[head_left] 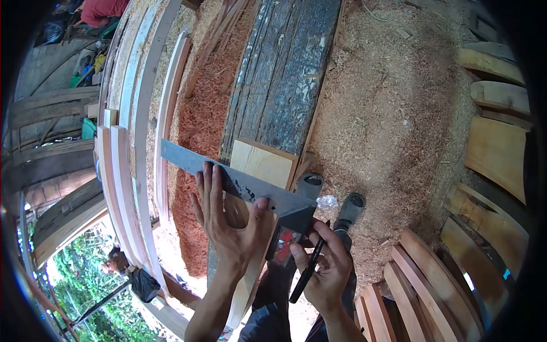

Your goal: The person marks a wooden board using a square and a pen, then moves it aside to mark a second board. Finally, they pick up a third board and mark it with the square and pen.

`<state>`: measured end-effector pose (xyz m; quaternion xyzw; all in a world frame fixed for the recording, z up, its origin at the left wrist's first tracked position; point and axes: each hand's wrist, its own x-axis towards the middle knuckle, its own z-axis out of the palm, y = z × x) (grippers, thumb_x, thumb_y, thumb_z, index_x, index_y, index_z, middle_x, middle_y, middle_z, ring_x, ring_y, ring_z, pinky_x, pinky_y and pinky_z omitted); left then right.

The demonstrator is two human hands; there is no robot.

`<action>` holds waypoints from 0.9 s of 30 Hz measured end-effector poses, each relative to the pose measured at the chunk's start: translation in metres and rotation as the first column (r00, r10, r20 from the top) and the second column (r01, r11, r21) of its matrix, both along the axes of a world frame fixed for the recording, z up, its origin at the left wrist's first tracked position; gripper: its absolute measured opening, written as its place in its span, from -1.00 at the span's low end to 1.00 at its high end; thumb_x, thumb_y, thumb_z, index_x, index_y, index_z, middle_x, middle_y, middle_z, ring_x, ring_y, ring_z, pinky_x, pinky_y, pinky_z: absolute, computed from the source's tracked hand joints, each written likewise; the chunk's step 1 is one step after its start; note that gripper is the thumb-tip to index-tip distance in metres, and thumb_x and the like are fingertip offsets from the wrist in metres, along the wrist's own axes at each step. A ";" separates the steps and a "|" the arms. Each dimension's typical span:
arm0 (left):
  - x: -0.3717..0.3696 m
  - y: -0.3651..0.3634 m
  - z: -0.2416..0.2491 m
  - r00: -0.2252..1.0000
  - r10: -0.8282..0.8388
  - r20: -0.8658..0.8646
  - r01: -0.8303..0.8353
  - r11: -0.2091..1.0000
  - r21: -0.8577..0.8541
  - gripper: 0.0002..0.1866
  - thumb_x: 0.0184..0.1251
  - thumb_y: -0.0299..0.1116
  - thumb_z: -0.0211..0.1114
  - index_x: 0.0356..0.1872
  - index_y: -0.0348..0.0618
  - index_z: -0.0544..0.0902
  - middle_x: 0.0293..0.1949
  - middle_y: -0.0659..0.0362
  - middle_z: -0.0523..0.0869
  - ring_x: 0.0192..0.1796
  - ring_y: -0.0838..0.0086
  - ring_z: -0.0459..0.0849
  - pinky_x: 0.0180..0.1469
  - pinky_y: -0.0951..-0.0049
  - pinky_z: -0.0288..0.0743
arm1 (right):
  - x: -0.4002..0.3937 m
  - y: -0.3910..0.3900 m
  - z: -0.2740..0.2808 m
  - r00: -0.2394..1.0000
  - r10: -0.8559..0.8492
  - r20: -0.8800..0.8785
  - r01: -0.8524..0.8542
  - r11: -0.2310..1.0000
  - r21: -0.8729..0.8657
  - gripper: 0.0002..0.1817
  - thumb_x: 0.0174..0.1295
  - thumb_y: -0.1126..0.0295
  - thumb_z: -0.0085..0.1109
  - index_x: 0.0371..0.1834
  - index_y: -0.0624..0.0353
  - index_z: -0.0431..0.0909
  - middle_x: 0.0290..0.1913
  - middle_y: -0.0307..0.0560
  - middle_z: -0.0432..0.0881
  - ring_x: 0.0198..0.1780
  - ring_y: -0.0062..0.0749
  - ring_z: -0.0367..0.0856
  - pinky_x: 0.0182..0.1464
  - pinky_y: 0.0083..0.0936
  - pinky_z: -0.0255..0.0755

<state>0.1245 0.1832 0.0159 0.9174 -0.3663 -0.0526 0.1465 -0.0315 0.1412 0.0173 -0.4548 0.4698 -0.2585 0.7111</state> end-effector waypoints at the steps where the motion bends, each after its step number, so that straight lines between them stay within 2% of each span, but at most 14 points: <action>1: 0.000 0.000 0.000 1.000 0.003 0.000 -0.003 1.000 0.004 -0.09 0.13 0.06 0.38 0.40 -0.29 0.27 0.45 -0.10 0.25 0.54 0.05 0.05 0.50 -0.03 -0.28 | 0.000 0.000 0.001 1.000 0.007 -0.006 -0.007 1.000 0.023 -0.47 0.21 0.57 0.28 0.24 0.41 0.35 -0.06 0.17 0.67 -0.05 -0.40 0.69 -0.17 -0.61 0.67; 6: 0.000 -0.002 0.000 0.999 0.016 -0.028 -0.017 0.999 -0.032 -0.10 0.15 0.08 0.36 0.40 -0.29 0.27 0.44 -0.10 0.26 0.54 0.06 0.06 0.50 -0.02 -0.28 | 0.000 0.001 -0.001 1.000 0.006 0.006 -0.006 0.999 0.034 -0.48 0.21 0.58 0.27 0.23 0.41 0.35 -0.03 0.19 0.66 -0.04 -0.39 0.69 -0.16 -0.62 0.66; 17: 0.000 -0.005 0.003 0.999 0.028 -0.034 -0.028 1.000 0.001 -0.11 0.15 0.04 0.35 0.41 -0.32 0.26 0.45 -0.11 0.24 0.55 0.06 0.04 0.50 -0.03 -0.30 | 0.004 0.002 -0.001 1.000 -0.014 0.016 0.014 1.000 0.022 -0.47 0.20 0.58 0.29 0.23 0.42 0.34 0.00 0.20 0.65 -0.02 -0.41 0.68 -0.11 -0.60 0.65; 24: 0.002 -0.003 0.002 0.999 0.041 -0.005 -0.041 0.999 0.014 -0.09 0.12 0.07 0.38 0.40 -0.30 0.29 0.45 -0.08 0.25 0.55 0.12 0.04 0.51 0.00 -0.30 | 0.004 0.004 -0.002 1.000 0.007 0.026 -0.008 0.999 0.043 -0.40 0.15 0.59 0.34 0.26 0.43 0.31 -0.02 0.11 0.65 -0.06 -0.45 0.68 -0.14 -0.64 0.64; 27: 0.002 -0.004 0.003 0.997 0.054 -0.052 -0.055 0.998 -0.022 -0.11 0.10 0.05 0.40 0.39 -0.28 0.31 0.45 -0.04 0.26 0.55 0.15 0.05 0.51 0.02 -0.29 | 0.007 0.008 0.000 0.998 0.044 0.043 -0.047 0.996 0.079 -0.38 0.13 0.60 0.35 0.26 0.43 0.30 -0.07 0.06 0.66 -0.10 -0.49 0.68 -0.17 -0.65 0.63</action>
